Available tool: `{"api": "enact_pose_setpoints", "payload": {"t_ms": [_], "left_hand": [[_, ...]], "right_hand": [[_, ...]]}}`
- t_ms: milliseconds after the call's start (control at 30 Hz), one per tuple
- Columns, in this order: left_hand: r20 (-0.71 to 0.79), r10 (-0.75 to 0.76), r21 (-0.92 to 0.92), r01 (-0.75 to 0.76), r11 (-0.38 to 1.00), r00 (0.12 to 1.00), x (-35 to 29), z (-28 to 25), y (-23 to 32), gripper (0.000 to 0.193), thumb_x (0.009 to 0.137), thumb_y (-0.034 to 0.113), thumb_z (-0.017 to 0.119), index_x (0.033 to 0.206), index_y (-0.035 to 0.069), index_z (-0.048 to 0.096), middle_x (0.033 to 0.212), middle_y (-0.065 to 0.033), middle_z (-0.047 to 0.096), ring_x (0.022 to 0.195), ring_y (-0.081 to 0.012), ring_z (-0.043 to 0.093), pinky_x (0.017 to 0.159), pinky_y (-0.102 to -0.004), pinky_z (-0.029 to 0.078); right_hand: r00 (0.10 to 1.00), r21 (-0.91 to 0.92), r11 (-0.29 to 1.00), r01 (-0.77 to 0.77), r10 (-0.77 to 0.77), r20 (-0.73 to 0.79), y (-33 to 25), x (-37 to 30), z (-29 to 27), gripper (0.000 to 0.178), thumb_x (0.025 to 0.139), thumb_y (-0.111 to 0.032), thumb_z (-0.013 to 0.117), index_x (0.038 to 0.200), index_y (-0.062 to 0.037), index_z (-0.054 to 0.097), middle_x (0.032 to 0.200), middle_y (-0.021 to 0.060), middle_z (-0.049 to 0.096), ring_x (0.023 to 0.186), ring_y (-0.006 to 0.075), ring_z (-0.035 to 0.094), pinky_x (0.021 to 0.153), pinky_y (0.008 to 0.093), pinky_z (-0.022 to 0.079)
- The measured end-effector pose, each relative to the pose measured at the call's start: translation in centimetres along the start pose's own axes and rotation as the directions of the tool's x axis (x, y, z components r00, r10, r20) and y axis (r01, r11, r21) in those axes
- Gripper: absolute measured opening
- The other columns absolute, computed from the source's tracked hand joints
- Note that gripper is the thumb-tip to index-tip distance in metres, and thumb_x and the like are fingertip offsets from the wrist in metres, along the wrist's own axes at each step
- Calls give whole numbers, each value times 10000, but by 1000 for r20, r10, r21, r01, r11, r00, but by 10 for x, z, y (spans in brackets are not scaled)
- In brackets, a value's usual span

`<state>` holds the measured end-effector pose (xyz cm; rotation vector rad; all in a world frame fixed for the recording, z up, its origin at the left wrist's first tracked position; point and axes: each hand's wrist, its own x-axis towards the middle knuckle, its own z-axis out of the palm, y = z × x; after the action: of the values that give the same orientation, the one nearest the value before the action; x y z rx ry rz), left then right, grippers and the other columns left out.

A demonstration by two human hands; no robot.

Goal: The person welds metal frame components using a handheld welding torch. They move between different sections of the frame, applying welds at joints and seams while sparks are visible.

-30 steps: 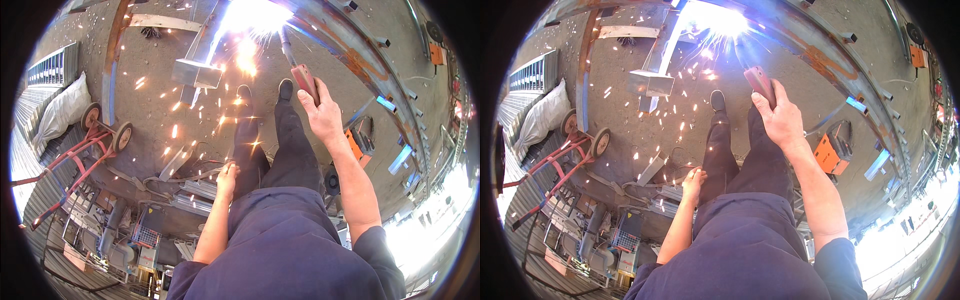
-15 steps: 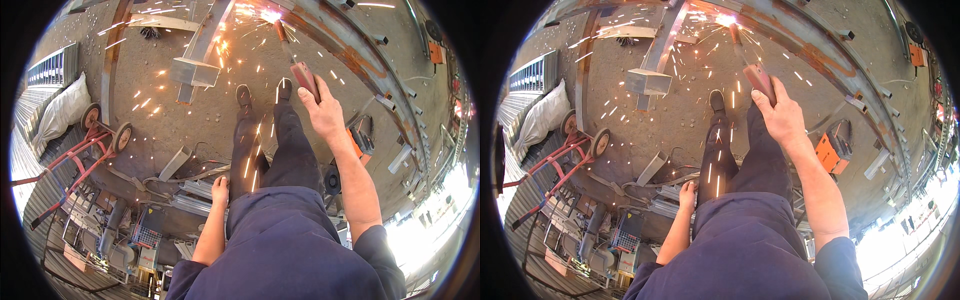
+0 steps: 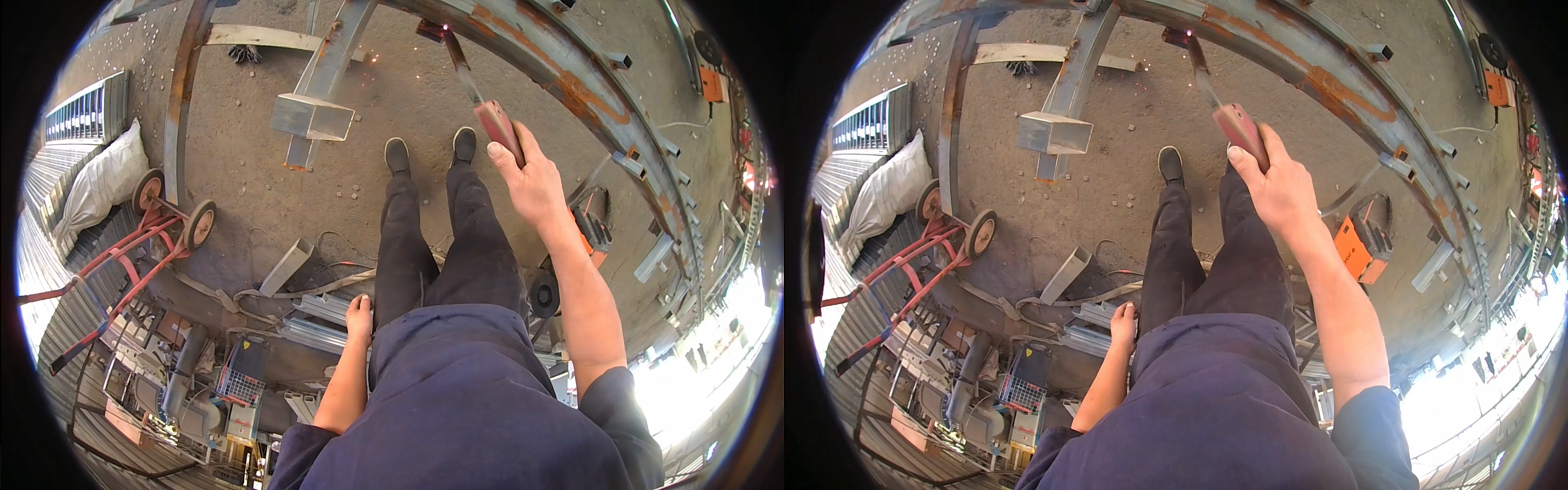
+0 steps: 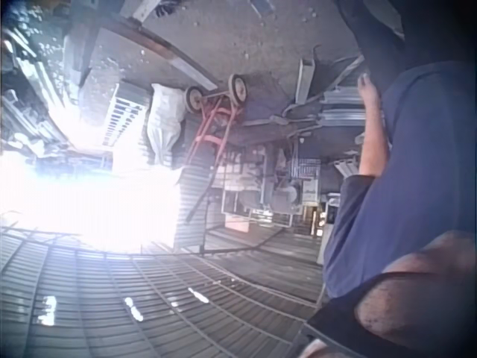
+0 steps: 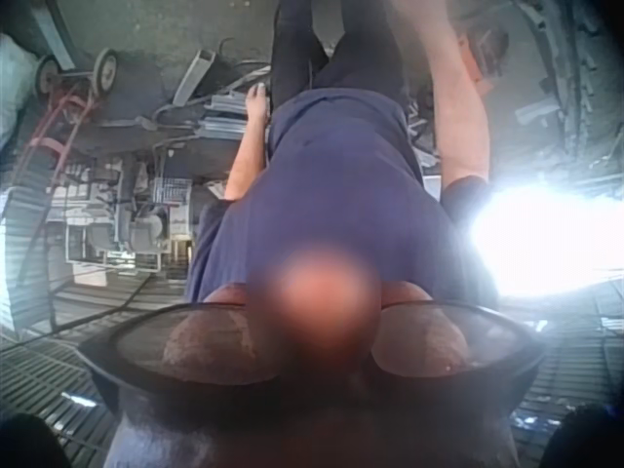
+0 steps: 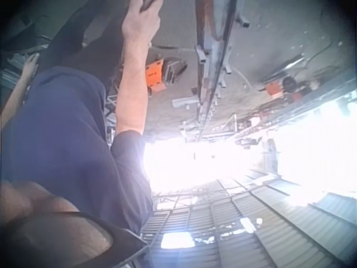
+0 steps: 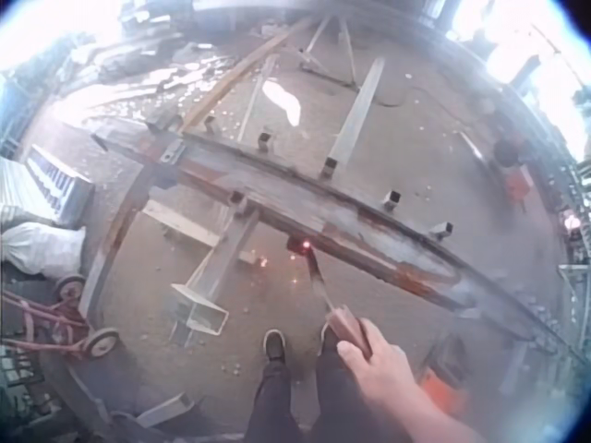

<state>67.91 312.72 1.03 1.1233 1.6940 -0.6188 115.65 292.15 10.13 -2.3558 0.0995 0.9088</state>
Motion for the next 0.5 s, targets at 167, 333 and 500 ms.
{"api": "enact_pose_setpoints", "payload": {"t_ms": [167, 333, 500], "left_hand": [[-6, 1, -17, -1, 1000, 1000, 0, 0, -4, 378, 1108, 266, 651, 1344, -23, 713, 1173, -103, 768, 1065, -198, 706, 985, -353, 552], [22, -3, -18, 3, 1000, 1000, 4, -1, -6, 384, 1112, 269, 647, 1352, -25, 707, 1184, -108, 769, 1069, -201, 705, 984, -352, 553], [14, 2, 10, -2, 1000, 1000, 2, 1, -2, 391, 1116, 283, 644, 1354, -22, 703, 1173, -103, 765, 1073, -191, 700, 982, -351, 550]], "right_hand": [[1000, -12, 1000, -3, 3, -27, 2, 1, 3, 795, 1052, -664, 606, 1578, -75, 518, 1263, 300, 747, 1228, 503, 695, 1031, 521, 540], [1000, -30, 999, 16, -16, -14, 5, 5, -1, 808, 1042, -673, 621, 1573, -71, 529, 1231, 299, 758, 1203, 490, 712, 1015, 515, 551], [999, -22, 999, 25, -26, -27, 0, 4, -8, 798, 1035, -666, 644, 1555, -67, 558, 1241, 288, 762, 1204, 473, 720, 1016, 508, 553]]}}
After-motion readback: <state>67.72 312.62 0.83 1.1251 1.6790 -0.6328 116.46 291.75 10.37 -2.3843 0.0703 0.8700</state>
